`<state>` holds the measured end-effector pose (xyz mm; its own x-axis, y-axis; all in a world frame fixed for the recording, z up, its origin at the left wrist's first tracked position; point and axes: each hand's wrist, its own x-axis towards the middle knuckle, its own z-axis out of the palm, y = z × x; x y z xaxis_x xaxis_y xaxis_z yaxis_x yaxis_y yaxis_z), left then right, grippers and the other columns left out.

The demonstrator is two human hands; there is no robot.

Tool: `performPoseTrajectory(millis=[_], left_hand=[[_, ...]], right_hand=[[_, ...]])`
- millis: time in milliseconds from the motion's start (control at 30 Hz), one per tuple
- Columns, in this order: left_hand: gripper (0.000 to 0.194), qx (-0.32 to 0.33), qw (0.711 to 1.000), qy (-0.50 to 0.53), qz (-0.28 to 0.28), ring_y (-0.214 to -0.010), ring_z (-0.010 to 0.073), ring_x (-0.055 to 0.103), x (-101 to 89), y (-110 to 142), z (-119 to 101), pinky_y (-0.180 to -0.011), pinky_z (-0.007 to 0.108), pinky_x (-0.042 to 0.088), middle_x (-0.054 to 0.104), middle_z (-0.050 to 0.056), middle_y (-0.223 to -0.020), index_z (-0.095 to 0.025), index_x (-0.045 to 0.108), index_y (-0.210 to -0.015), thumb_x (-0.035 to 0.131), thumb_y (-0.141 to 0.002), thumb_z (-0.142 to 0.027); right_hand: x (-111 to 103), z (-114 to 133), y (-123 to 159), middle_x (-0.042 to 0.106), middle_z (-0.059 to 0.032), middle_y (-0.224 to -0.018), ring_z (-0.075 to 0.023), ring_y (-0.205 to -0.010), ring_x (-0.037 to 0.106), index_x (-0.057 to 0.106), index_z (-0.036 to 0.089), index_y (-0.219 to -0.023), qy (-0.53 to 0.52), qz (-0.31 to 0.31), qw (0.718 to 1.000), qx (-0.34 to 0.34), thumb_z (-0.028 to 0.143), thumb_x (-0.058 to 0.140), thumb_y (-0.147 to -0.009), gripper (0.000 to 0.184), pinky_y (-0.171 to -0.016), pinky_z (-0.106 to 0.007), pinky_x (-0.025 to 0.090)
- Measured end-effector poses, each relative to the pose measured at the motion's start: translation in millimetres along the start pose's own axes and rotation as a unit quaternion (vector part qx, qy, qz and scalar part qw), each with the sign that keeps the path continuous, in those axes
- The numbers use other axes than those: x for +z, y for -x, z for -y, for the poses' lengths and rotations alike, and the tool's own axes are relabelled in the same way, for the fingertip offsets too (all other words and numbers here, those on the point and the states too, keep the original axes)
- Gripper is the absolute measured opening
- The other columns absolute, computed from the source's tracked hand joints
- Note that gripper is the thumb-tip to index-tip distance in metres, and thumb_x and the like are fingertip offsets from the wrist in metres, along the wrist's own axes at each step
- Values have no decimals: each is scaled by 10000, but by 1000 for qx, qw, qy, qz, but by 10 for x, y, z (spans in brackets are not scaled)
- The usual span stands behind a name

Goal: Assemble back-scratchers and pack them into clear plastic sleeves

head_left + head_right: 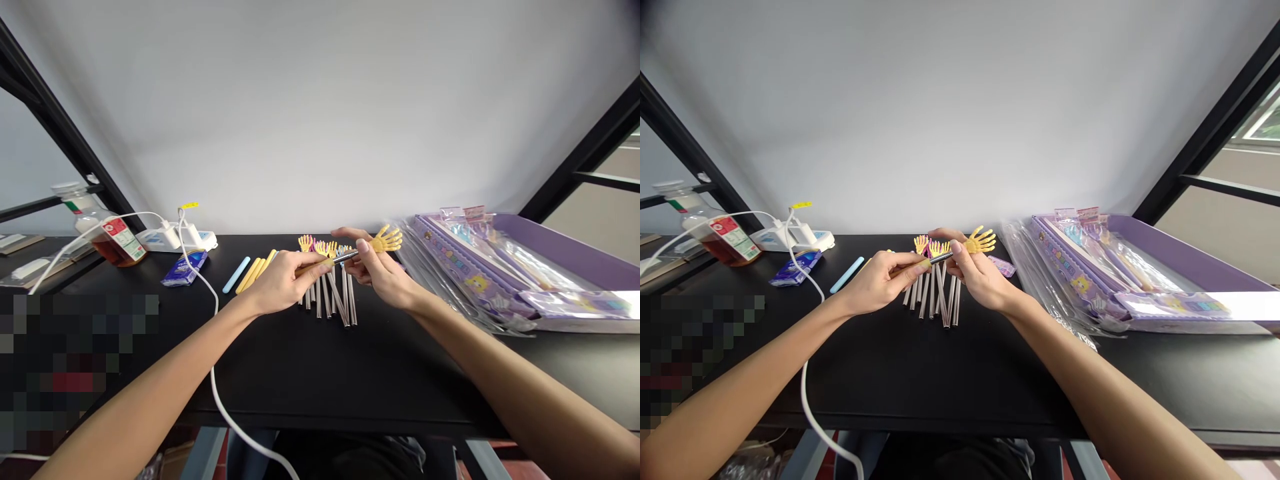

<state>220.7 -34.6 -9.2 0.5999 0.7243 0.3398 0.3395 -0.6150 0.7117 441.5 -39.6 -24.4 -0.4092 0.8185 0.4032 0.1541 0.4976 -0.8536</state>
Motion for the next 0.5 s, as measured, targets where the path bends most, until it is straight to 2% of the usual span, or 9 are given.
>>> performPoseTrajectory(millis=[133, 233, 333, 400, 500], left_hand=[[394, -7, 1000, 8, 12, -521, 87, 337, 4, -16, 6, -480, 239, 265, 388, -41, -595, -146, 667, -867, 480, -1023, -455], [341, 28, 998, -55, -29, -525, 85, 394, -22, -35, 29, -501, 225, 313, 474, -34, -615, -165, 697, -946, 495, -1023, -428], [267, 33, 992, -104, -71, -508, 80, 499, -100, -28, 94, -537, 210, 405, 612, -26, -696, -190, 678, -1087, 540, -1004, -403], [230, 20, 988, -133, -75, -456, 69, 527, -157, -9, 151, -555, 210, 454, 673, -33, -750, -210, 646, -1139, 544, -1001, -362], [191, 38, 972, -217, -78, -460, 56, 563, -192, 11, 217, -605, 213, 490, 732, -37, -890, -239, 637, -1151, 540, -987, -249]], right_hand=[[-39, -7, -16, 287, 67, -609, -132, -534, 290, 544, 233, -1376, 3, -4, 1000, 7, 619, 324, -1038, 558, -484, -267, 244], [-176, -16, -52, 451, 42, -632, -115, -527, 391, 637, 209, -1272, -27, 3, 998, 48, 614, 446, -1006, 521, -500, -259, 333], [-384, -43, -76, 590, 8, -683, -115, -526, 505, 712, 188, -1085, -113, -63, 988, 81, 621, 642, -893, 479, -514, -261, 422], [-501, -53, -71, 629, -1, -656, -128, -503, 549, 718, 191, -1010, -148, -118, 977, 103, 642, 698, -834, 484, -510, -269, 461], [-550, -24, -48, 698, -34, -682, -157, -538, 639, 730, 182, -1021, -113, -115, 977, 137, 625, 738, -813, 489, -573, -289, 528]])
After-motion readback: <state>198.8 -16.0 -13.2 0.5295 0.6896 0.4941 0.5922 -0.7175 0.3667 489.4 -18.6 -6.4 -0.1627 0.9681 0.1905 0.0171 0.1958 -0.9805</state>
